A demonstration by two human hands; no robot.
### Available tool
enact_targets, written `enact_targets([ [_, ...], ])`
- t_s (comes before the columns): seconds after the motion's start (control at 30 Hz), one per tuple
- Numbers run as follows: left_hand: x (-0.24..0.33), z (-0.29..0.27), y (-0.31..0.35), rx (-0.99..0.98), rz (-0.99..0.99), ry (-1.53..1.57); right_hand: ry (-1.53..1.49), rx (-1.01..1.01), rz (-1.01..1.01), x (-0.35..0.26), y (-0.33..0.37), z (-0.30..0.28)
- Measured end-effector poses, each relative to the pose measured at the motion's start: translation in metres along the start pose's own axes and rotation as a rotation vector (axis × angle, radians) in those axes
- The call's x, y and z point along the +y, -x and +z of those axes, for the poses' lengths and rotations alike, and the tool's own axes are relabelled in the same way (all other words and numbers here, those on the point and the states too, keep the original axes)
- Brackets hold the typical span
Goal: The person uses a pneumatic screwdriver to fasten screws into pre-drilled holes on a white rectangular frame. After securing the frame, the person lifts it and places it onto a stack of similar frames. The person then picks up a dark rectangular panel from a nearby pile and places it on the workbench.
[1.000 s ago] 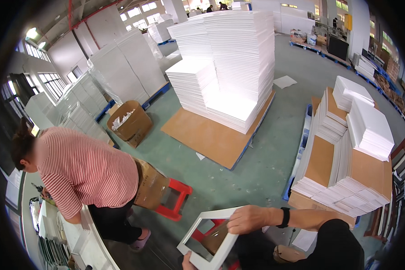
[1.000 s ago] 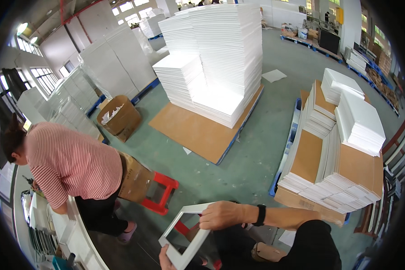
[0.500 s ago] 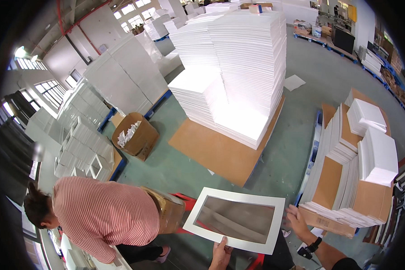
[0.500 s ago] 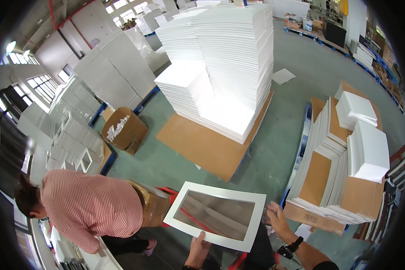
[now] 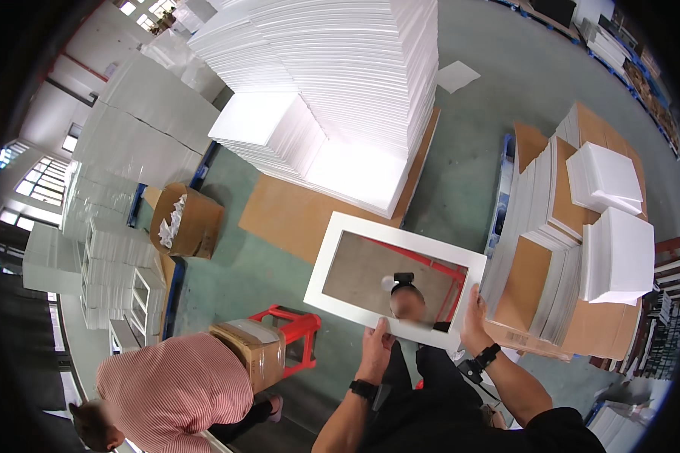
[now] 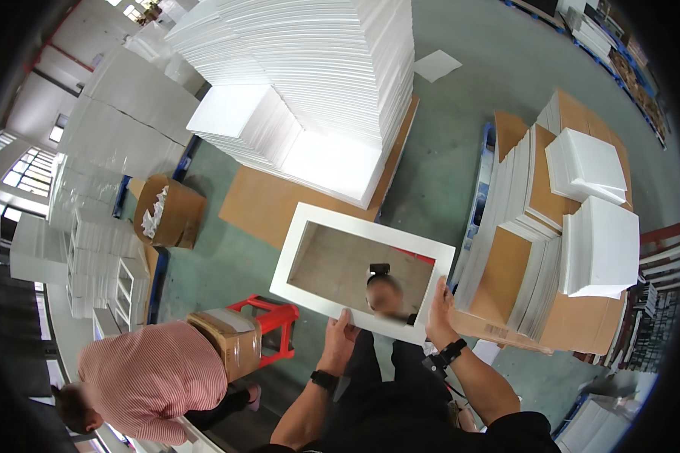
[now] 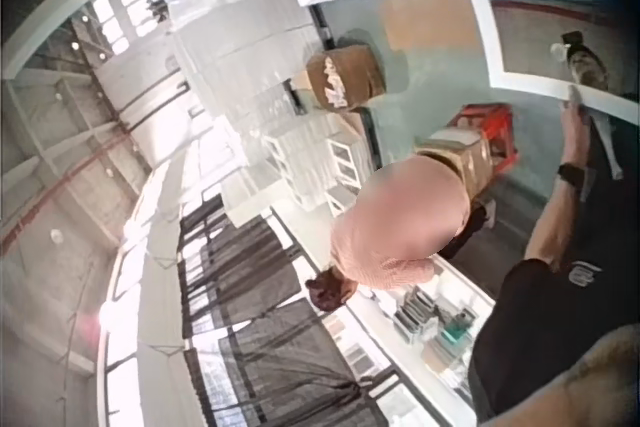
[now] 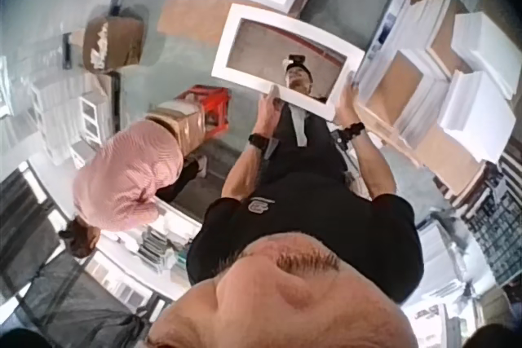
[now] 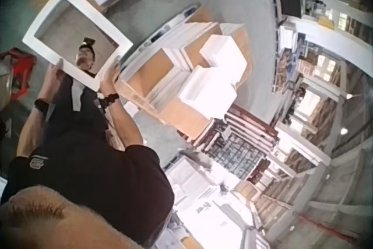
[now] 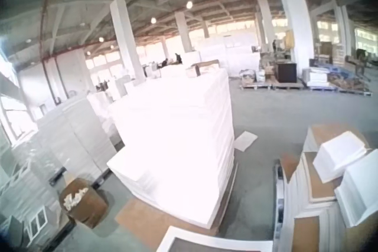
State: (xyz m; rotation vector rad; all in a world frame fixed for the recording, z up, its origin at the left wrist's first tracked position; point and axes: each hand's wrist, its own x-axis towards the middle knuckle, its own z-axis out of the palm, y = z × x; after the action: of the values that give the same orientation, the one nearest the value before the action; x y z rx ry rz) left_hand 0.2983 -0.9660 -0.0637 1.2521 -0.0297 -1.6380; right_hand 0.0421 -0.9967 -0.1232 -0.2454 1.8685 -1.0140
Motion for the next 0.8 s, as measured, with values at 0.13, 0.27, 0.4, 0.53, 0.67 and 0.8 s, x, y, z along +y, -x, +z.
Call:
enact_targets([
  [0.13,0.038,0.018,-0.105,0.001,0.031,0.001,-0.088,0.105,-0.070,-0.040,-0.065,0.081],
  [0.27,0.073,0.036,-0.240,0.043,0.024,-0.041,-0.061,0.153,-0.070,-0.049,-0.155,0.174],
  [0.4,0.097,0.026,-0.371,0.035,0.060,-0.060,-0.079,0.221,-0.039,-0.083,-0.219,0.278],
  [0.53,0.124,0.028,-0.467,0.064,0.015,-0.065,0.017,0.246,-0.020,-0.082,-0.287,0.349],
  [0.67,0.150,0.021,-0.530,0.084,-0.015,-0.092,-0.028,0.186,0.020,-0.084,-0.324,0.400],
  [0.8,0.162,0.019,-0.570,0.045,-0.023,-0.123,-0.078,0.175,0.046,-0.078,-0.351,0.430],
])
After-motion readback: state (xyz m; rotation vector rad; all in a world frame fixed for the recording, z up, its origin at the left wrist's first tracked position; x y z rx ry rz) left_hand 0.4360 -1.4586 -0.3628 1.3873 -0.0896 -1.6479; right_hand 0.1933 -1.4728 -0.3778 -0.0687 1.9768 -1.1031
